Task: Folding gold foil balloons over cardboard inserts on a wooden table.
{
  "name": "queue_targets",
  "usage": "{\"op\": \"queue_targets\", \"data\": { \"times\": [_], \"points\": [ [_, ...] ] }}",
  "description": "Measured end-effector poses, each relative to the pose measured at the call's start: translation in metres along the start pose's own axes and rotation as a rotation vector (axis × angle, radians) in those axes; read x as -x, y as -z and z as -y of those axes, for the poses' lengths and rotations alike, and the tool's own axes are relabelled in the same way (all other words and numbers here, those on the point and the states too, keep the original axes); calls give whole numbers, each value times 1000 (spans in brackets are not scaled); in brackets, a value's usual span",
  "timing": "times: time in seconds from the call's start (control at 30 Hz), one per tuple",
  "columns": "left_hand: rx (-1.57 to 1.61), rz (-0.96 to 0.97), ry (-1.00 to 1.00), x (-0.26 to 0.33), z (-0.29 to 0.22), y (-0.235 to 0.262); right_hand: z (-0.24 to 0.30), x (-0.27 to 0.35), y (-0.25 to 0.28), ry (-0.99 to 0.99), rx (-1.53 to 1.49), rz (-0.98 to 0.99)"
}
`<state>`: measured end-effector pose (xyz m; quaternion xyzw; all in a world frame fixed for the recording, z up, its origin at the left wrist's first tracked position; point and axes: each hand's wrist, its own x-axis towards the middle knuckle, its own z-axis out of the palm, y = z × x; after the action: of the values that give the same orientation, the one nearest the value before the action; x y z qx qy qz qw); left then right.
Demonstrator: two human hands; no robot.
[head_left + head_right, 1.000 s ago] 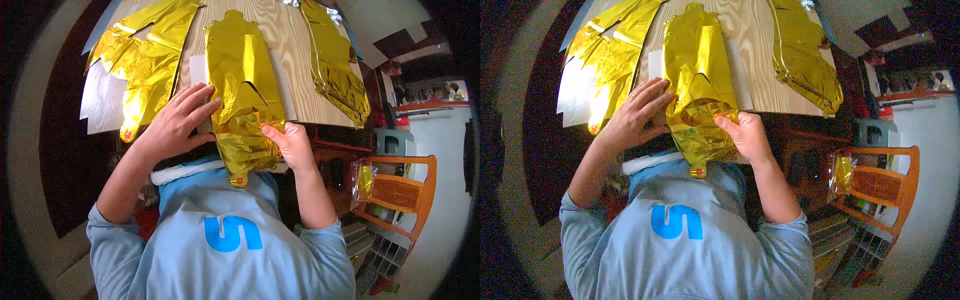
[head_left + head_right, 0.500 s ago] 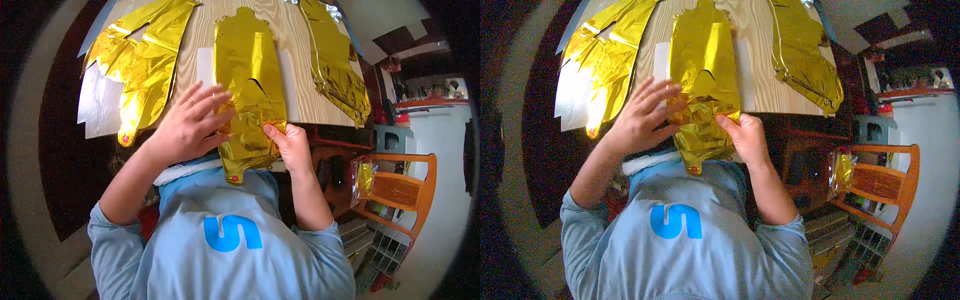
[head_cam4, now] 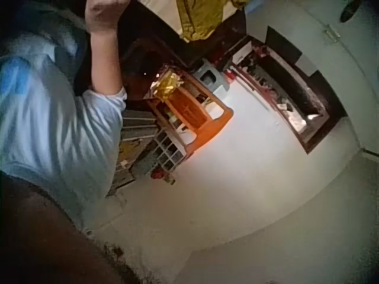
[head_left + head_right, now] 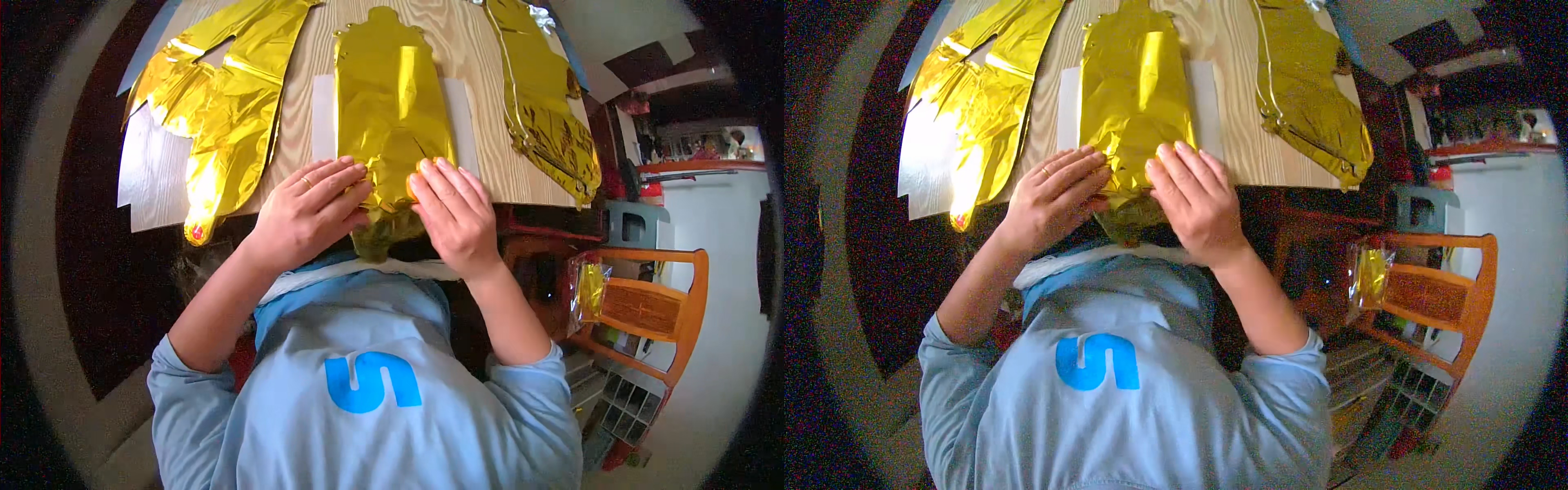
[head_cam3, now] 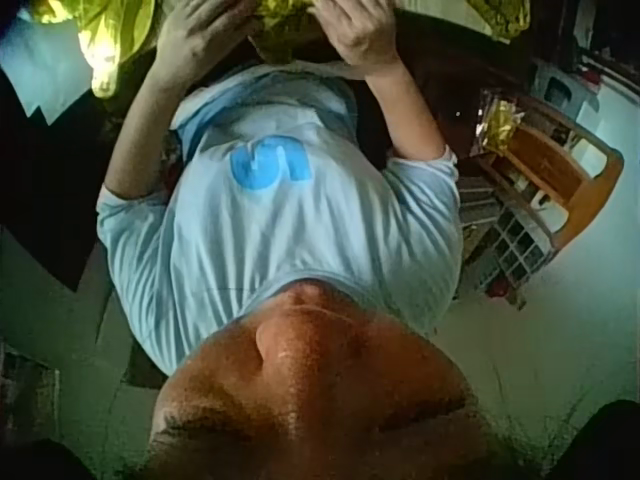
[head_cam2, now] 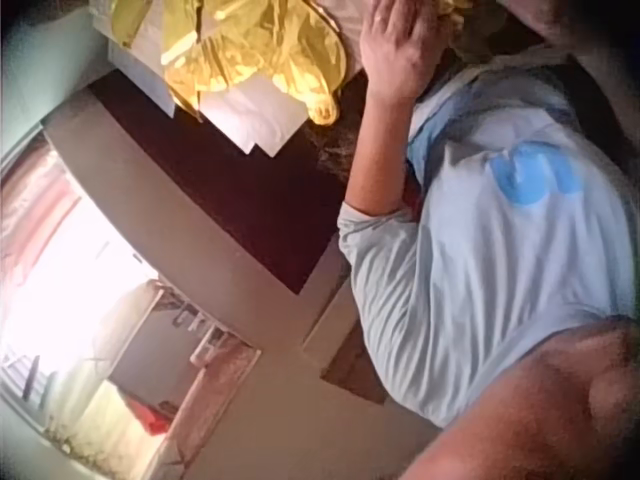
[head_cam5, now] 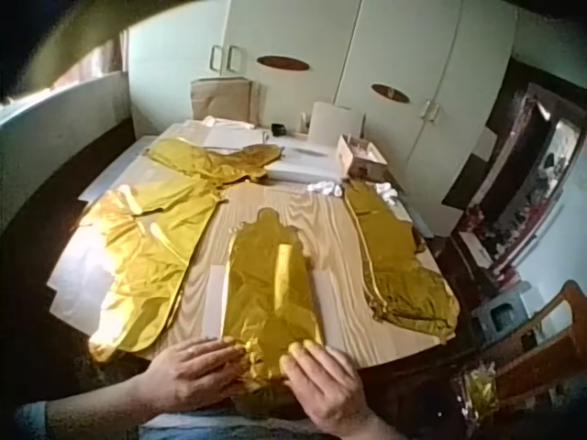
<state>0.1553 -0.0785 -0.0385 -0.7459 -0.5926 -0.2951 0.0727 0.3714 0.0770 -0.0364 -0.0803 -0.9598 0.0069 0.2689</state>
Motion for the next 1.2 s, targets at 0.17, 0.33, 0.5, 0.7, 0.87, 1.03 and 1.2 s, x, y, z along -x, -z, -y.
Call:
{"op": "queue_targets", "data": {
  "times": [0.17, 0.33, 0.5, 0.7, 0.87, 1.03, 1.2],
  "points": [
    [-163, 31, -10, 9, -1, 4, -13, 7, -5, 40, -56, -29],
    [-119, -64, 44, 10, -1, -3, -9, 5, 0, -57, -238, -100],
    [-106, -65, 44, 4, -5, 1, -14, 7, 0, 10, -126, -18],
    [-115, -46, 10, 4, -3, 2, -2, -4, 9, -5, 32, 78],
    [-85, -36, 28, 3, -3, 3, 18, -17, 9, 147, -55, 31],
    [-85, -49, 39, 4, -1, 1, 9, -14, -12, 211, -34, 1],
    [-90, -36, 62, 7, -3, 3, -12, 5, -9, 163, -44, -51]
  ]
}}
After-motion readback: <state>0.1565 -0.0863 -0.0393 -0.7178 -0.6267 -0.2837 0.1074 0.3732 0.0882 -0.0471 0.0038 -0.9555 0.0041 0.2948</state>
